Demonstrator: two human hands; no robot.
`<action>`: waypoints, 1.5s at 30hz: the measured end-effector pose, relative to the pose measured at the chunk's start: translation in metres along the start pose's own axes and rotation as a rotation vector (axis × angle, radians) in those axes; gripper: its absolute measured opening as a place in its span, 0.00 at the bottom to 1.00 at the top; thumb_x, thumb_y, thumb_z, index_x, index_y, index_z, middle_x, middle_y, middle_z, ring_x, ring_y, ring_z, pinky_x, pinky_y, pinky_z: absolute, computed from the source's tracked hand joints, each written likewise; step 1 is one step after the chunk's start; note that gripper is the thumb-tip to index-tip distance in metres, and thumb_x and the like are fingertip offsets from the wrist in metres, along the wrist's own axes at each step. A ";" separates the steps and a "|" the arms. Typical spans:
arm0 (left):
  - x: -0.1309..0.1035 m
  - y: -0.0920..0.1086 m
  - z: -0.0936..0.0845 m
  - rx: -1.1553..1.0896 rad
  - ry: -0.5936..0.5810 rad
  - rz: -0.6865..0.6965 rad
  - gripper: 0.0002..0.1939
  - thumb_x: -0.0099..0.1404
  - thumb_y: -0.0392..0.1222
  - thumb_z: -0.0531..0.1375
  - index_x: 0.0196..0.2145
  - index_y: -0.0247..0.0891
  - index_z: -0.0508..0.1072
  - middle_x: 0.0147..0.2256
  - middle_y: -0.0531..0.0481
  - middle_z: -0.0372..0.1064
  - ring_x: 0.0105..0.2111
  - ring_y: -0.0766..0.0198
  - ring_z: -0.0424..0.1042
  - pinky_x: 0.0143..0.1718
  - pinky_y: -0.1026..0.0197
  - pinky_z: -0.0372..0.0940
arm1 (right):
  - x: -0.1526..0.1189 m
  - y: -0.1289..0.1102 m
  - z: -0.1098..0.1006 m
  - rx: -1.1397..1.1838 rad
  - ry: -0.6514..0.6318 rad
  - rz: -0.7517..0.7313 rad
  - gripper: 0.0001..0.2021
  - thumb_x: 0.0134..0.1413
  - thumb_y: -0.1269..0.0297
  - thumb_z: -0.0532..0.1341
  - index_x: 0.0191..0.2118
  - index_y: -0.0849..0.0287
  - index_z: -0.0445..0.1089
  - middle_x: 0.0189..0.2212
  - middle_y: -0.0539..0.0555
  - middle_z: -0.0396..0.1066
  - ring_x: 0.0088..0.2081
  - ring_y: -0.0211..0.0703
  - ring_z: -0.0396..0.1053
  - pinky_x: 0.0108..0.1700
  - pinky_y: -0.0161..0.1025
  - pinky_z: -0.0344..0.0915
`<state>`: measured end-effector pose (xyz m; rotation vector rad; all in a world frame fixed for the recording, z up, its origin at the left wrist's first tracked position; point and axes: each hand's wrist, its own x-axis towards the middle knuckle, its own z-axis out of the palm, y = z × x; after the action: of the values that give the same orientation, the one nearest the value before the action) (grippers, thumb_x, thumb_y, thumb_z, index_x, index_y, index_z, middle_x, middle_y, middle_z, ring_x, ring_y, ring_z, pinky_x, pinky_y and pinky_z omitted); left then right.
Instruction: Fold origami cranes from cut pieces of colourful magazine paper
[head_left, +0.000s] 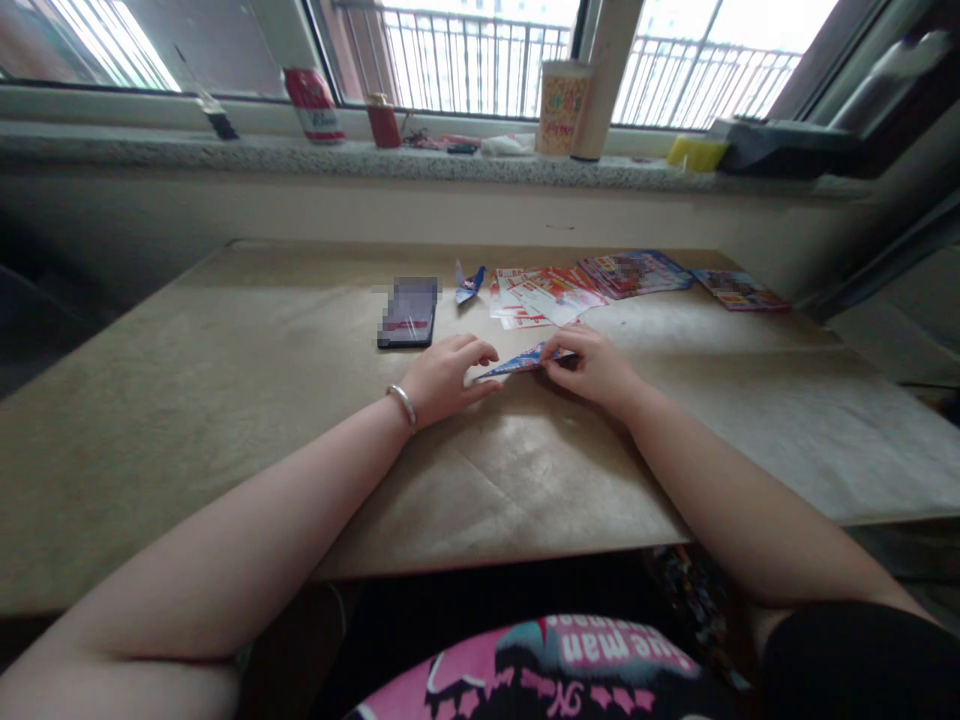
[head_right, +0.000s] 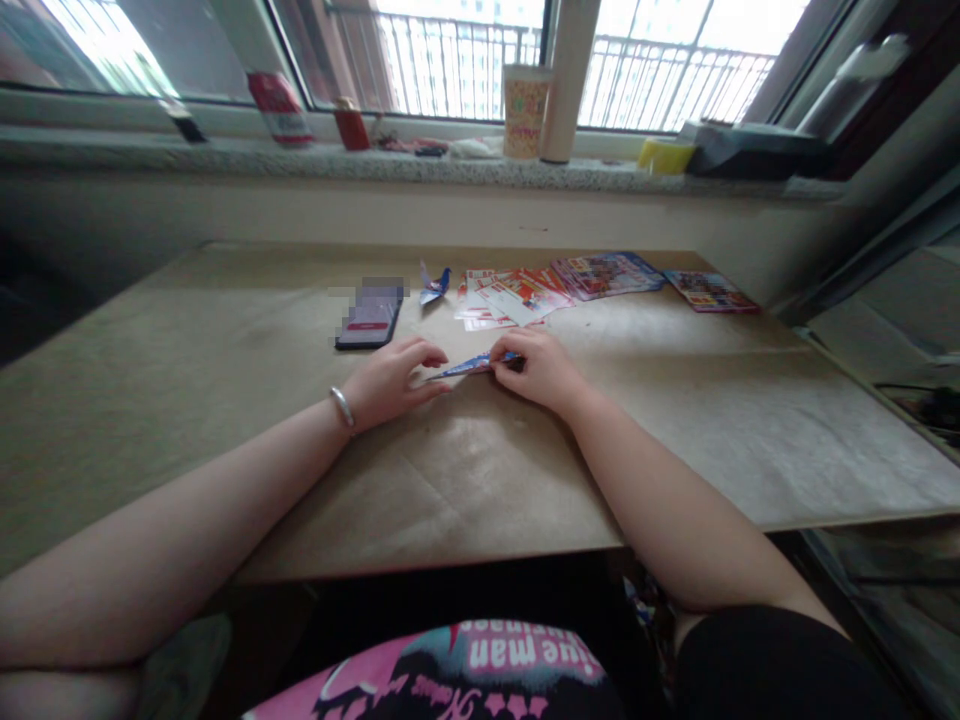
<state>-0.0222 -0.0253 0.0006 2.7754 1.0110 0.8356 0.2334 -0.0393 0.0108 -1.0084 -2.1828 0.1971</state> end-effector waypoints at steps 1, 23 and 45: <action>0.001 0.001 0.001 0.039 -0.010 0.034 0.11 0.64 0.49 0.61 0.38 0.38 0.71 0.36 0.48 0.71 0.36 0.62 0.69 0.39 0.60 0.63 | 0.001 -0.005 0.004 -0.013 0.002 -0.043 0.03 0.49 0.70 0.60 0.29 0.56 0.71 0.29 0.52 0.73 0.35 0.43 0.68 0.42 0.40 0.63; -0.001 0.013 -0.012 0.403 0.004 0.185 0.14 0.69 0.42 0.51 0.29 0.38 0.71 0.31 0.47 0.70 0.32 0.60 0.66 0.37 0.57 0.57 | -0.001 -0.008 -0.001 -0.269 0.053 -0.010 0.04 0.48 0.71 0.59 0.29 0.55 0.70 0.30 0.52 0.72 0.35 0.44 0.67 0.39 0.40 0.63; -0.002 0.015 -0.015 0.094 -0.170 0.246 0.13 0.69 0.45 0.52 0.42 0.38 0.74 0.46 0.44 0.72 0.46 0.57 0.70 0.48 0.55 0.65 | -0.004 0.008 -0.002 -0.069 -0.015 -0.031 0.09 0.57 0.70 0.57 0.35 0.55 0.76 0.36 0.54 0.72 0.36 0.40 0.70 0.40 0.37 0.66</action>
<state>-0.0224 -0.0403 0.0159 3.0320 0.7099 0.5729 0.2416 -0.0373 0.0067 -1.0126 -2.2308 0.1163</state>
